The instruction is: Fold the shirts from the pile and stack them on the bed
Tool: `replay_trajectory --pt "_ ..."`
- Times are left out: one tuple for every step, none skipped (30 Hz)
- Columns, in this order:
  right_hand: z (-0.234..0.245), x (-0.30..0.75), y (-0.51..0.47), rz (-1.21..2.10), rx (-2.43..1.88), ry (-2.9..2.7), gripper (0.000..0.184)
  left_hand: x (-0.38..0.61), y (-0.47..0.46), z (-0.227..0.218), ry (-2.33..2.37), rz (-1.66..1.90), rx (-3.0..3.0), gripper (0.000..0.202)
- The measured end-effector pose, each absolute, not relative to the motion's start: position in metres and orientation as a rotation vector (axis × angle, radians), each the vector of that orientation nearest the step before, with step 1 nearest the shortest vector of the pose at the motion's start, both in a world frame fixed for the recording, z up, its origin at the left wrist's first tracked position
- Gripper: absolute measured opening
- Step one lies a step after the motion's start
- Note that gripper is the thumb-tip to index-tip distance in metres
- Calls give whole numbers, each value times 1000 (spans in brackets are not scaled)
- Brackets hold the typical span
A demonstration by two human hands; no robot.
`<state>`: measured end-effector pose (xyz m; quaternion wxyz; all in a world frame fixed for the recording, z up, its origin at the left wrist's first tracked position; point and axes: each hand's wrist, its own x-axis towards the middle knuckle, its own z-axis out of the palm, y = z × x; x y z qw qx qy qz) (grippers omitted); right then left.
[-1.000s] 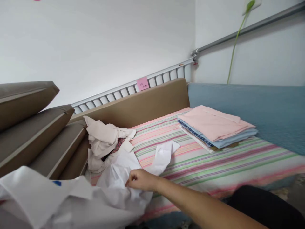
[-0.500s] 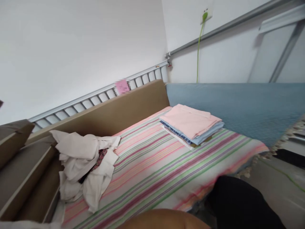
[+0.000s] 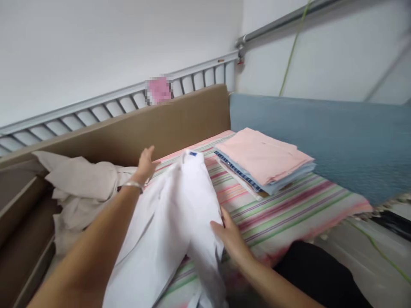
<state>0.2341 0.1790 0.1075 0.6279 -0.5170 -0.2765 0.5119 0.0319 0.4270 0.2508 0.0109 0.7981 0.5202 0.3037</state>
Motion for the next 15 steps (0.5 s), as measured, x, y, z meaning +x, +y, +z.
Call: replay_trajectory --pt "90 241 178 1222 -1241 -587 70 17 411 223 1659 867 2493 58" --pt "76 247 174 1271 -1266 -555 73 -4 388 194 1681 784 2507 60" --pt "65 252 168 1319 -1273 -528 74 -31 360 166 1703 707 2525 57" --pt "58 256 160 1361 -1260 -506 74 -64 326 139 1744 695 2521 54" --pt "53 259 150 1400 -1233 -489 72 -99 287 116 1821 702 2476 50" --pt "51 261 139 1442 -1205 -474 70 -136 245 95 1936 748 2391 48" --pt "50 260 127 1489 -1180 -469 66 -170 201 77 2088 819 2268 48" --pt "51 258 116 1542 -1163 -475 63 -201 156 62 2242 872 2107 51" --pt "51 254 106 1605 -1151 -500 59 -225 114 50 2400 882 1882 57" --pt "52 248 96 1676 -1147 -542 55 -241 75 39 2562 869 1558 64" --pt "52 240 89 1748 -1151 -598 52 -250 42 31 2640 871 1206 71" --pt "52 230 83 1808 -1160 -664 49 -252 17 25 2620 903 893 77" --pt "51 220 78 1850 -1173 -740 47 -248 0 21 2516 955 636 80" --pt "50 210 75 1866 -1190 -820 47 -241 -9 19 2357 1022 452 79" --pt "47 201 74 1862 -1209 -901 47 -232 -12 20 2190 1092 326 75"
